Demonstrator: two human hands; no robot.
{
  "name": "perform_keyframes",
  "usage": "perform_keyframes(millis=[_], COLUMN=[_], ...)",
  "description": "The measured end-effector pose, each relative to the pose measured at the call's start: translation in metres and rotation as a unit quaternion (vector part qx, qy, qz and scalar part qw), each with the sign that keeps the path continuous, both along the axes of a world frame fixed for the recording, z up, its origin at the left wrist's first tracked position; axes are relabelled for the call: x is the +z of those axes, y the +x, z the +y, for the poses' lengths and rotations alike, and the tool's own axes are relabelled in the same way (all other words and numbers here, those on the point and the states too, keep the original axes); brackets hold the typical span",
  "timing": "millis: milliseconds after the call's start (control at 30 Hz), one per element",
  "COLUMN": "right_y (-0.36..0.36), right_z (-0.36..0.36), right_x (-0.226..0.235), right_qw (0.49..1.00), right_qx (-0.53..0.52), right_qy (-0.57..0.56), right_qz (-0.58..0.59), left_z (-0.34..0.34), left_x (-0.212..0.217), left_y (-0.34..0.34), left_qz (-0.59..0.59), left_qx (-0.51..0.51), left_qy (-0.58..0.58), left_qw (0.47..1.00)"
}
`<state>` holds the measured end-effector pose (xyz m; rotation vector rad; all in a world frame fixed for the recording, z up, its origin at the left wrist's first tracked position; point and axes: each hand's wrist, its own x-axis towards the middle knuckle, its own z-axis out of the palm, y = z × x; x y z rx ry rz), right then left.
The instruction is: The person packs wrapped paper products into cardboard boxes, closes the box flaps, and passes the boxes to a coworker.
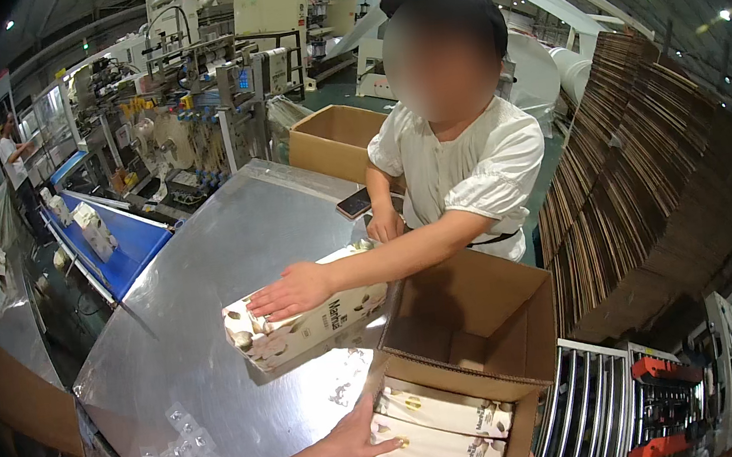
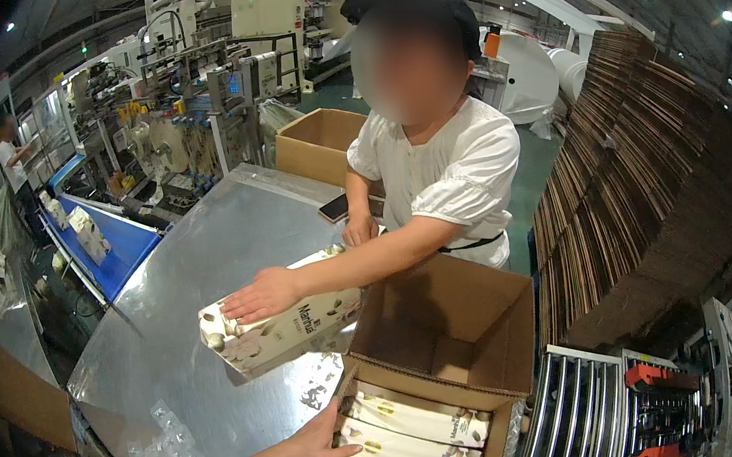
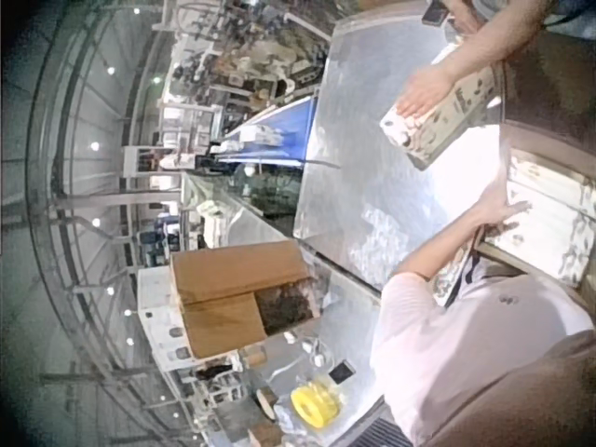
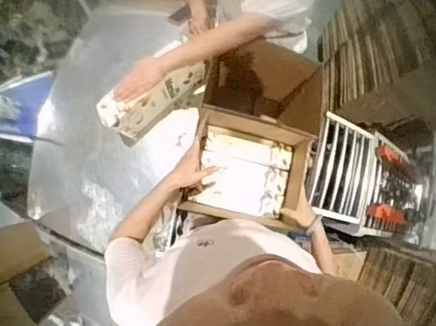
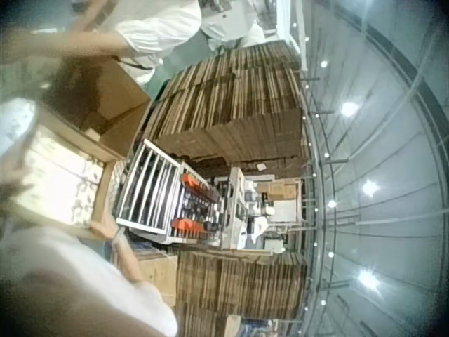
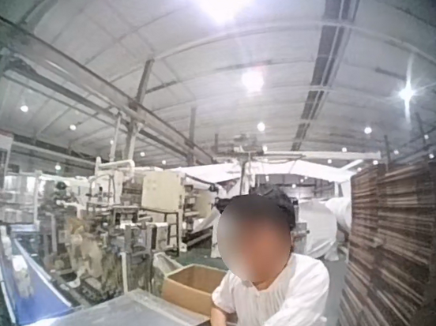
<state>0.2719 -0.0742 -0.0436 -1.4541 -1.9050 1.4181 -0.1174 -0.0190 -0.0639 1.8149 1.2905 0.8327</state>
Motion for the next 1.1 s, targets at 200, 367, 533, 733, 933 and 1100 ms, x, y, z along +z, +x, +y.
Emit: perform_keyframes(millis=[200, 367, 533, 733, 933, 1100], right_y=[-0.017, -0.068, -0.062, -0.061, -0.05, -0.027], right_z=[0.004, -0.02, 0.075, 0.046, 0.045, 0.048], right_x=[0.013, -0.037, -0.06, -0.122, -0.145, -0.177], right_qw=[0.979, 0.991, 0.877, 0.871, 0.887, 0.784], right_qx=[0.113, 0.123, 0.398, 0.016, -0.232, -0.547], right_qy=[0.131, -0.034, 0.07, 0.282, 0.277, 0.269], right_qz=[-0.11, -0.038, -0.259, -0.403, -0.286, 0.115], left_z=[-0.002, 0.035, 0.077, 0.106, 0.071, 0.042], left_x=[-0.032, -0.045, -0.036, 0.021, -0.009, -0.015], left_y=[0.029, 0.044, 0.063, 0.074, 0.059, 0.059], left_qz=[0.206, 0.342, 0.337, 0.081, 0.24, 0.218], left_qx=[-0.141, -0.321, -0.396, -0.048, -0.003, -0.029], left_qy=[-0.087, -0.19, -0.26, 0.28, 0.274, 0.26], left_qw=[0.965, 0.862, 0.814, 0.955, 0.931, 0.94])
